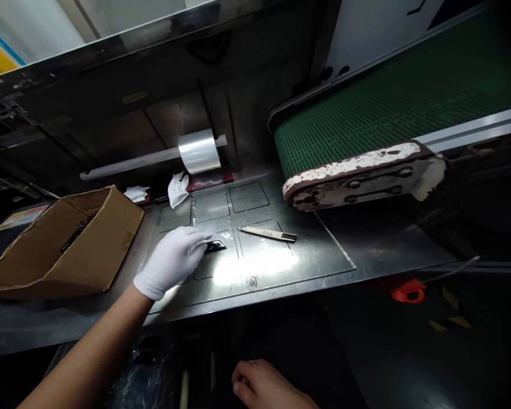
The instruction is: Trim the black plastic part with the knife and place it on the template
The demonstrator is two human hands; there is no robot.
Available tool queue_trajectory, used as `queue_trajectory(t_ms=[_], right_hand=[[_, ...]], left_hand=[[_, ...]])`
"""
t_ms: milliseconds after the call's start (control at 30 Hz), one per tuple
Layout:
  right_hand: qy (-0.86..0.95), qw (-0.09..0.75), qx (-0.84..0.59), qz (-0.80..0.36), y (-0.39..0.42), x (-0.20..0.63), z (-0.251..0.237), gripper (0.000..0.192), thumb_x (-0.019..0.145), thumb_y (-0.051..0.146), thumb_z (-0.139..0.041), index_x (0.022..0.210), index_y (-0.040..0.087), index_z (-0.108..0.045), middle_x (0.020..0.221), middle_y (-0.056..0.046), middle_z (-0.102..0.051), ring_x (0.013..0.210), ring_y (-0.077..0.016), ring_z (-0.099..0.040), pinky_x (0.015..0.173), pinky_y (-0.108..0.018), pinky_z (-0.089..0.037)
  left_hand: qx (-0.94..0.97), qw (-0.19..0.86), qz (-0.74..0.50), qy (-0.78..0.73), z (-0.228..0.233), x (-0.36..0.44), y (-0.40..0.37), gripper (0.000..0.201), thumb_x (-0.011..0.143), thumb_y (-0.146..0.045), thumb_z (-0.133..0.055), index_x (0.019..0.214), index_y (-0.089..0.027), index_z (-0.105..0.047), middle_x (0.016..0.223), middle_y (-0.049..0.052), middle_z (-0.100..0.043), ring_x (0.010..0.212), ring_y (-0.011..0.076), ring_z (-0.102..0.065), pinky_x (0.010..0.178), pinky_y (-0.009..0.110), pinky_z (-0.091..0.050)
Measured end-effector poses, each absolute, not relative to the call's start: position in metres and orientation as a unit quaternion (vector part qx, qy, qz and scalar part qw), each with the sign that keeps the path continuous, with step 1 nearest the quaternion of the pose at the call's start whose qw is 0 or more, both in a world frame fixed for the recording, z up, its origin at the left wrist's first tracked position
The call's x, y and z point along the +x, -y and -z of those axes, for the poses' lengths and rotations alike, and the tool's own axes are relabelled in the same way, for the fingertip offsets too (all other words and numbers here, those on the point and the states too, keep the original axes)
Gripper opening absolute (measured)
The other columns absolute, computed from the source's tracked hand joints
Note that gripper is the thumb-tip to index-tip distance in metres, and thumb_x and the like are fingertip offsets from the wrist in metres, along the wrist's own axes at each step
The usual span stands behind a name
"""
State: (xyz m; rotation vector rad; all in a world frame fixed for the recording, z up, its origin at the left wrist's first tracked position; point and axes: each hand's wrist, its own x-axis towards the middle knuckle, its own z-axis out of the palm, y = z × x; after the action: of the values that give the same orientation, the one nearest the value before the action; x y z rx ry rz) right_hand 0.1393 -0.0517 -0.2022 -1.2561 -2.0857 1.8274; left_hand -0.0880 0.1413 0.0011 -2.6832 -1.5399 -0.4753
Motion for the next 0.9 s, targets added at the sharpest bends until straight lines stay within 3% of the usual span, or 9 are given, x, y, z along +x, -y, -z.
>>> queue_trajectory(t_ms=[100, 267, 733, 900], right_hand=[[0.681, 0.033, -0.414, -0.604, 0.05, 0.141, 0.2, 0.028, 0.097, 0.033, -0.057, 0.114, 0.028, -0.078, 0.107, -0.004, -0.078, 0.103, -0.0225, -0.072, 0.086, -0.027, -0.051], [0.673, 0.029, -0.419, -0.609, 0.046, 0.145, 0.188, 0.028, 0.097, 0.037, -0.058, 0.116, 0.03, -0.078, 0.11, -0.004, -0.078, 0.109, -0.0234, -0.07, 0.09, -0.028, -0.051], [0.665, 0.013, -0.431, -0.61, 0.048, 0.137, 0.183, 0.027, 0.096, 0.031, -0.06, 0.115, 0.029, -0.078, 0.112, -0.003, -0.079, 0.105, -0.0232, -0.073, 0.084, -0.027, -0.053], [0.684, 0.029, -0.417, -0.598, 0.033, 0.15, 0.147, 0.022, 0.103, 0.037, -0.062, 0.116, 0.024, -0.075, 0.114, -0.005, -0.076, 0.099, -0.0217, -0.073, 0.083, -0.032, -0.058]], left_hand=[[-0.88, 0.009, 0.088, 0.467, 0.009, -0.076, -0.141, 0.023, 0.098, -0.018, -0.06, 0.113, -0.027, -0.076, 0.104, 0.003, -0.077, 0.093, 0.0232, -0.07, 0.084, 0.036, -0.056], [-0.875, 0.06, 0.058, 0.477, 0.019, -0.066, -0.147, 0.03, 0.097, -0.008, -0.049, 0.111, -0.02, -0.073, 0.095, 0.009, -0.073, 0.084, 0.028, -0.065, 0.073, 0.041, -0.049], [-0.876, -0.01, 0.135, 0.464, 0.036, -0.073, -0.059, 0.028, 0.102, -0.011, -0.045, 0.118, -0.021, -0.066, 0.09, 0.006, -0.069, 0.078, 0.0219, -0.061, 0.069, 0.038, -0.047], [-0.851, -0.054, 0.254, 0.457, 0.046, -0.082, -0.044, 0.029, 0.1, -0.02, -0.056, 0.125, -0.029, -0.067, 0.115, 0.01, -0.075, 0.1, 0.0286, -0.071, 0.085, 0.046, -0.059]])
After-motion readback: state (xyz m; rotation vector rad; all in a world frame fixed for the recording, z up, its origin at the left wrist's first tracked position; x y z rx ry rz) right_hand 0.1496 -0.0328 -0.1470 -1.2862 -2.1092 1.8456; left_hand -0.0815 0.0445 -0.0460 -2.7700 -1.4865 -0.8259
